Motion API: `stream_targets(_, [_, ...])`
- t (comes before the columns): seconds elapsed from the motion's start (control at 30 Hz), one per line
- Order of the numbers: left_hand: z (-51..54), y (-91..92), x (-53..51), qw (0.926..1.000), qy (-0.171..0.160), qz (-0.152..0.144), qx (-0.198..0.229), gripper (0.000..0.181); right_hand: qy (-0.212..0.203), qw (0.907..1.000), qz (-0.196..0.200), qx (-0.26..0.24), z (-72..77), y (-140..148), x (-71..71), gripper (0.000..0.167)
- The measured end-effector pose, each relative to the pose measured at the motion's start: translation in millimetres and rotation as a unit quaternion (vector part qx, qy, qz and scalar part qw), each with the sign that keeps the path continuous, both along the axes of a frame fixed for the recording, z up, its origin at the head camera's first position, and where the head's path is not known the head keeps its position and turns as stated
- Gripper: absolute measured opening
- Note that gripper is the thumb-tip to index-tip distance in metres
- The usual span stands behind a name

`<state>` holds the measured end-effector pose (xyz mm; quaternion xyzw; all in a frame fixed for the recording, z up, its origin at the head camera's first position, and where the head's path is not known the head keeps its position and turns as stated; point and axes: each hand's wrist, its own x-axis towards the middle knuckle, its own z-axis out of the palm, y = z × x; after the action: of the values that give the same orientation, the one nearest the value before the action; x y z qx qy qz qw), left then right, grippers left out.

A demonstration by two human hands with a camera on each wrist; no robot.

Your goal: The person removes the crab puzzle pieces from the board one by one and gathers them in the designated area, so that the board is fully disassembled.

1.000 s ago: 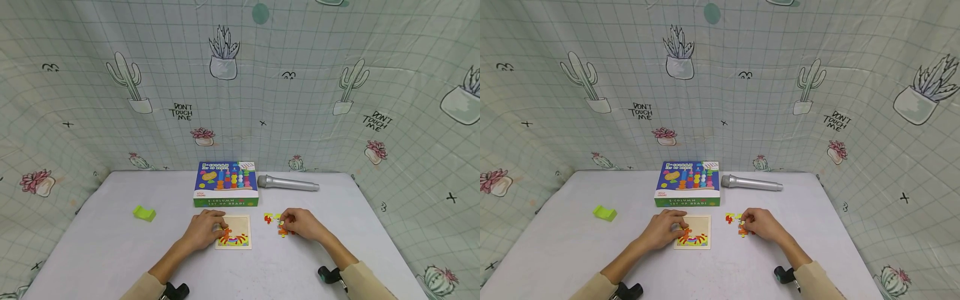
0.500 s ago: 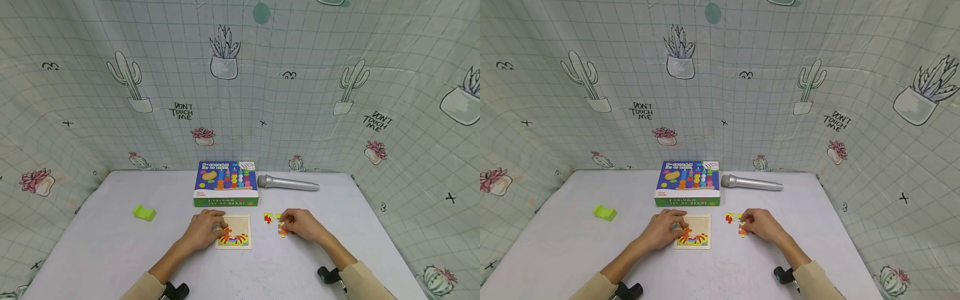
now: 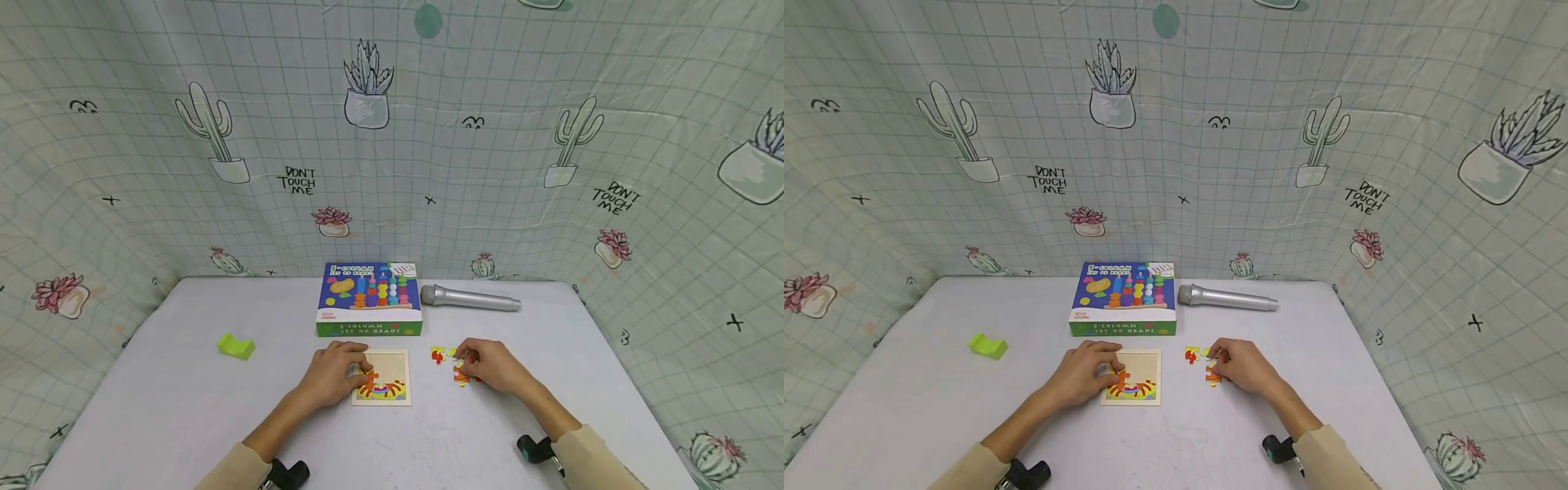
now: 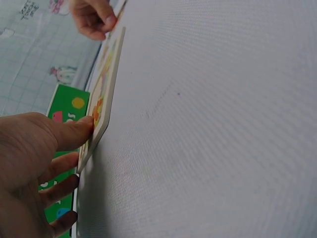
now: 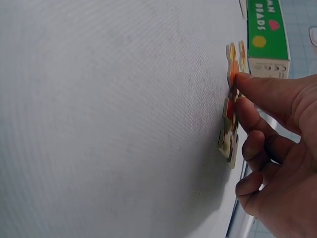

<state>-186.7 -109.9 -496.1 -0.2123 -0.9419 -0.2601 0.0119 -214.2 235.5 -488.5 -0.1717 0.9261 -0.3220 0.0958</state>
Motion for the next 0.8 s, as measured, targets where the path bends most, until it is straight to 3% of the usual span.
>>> stream_targets(0.8, [1.8,-1.8,2.4,1.0,0.003,-0.009,0.002,0.011,0.021,0.9996,0.014,0.013,-1.0,-2.5,-1.4,0.016])
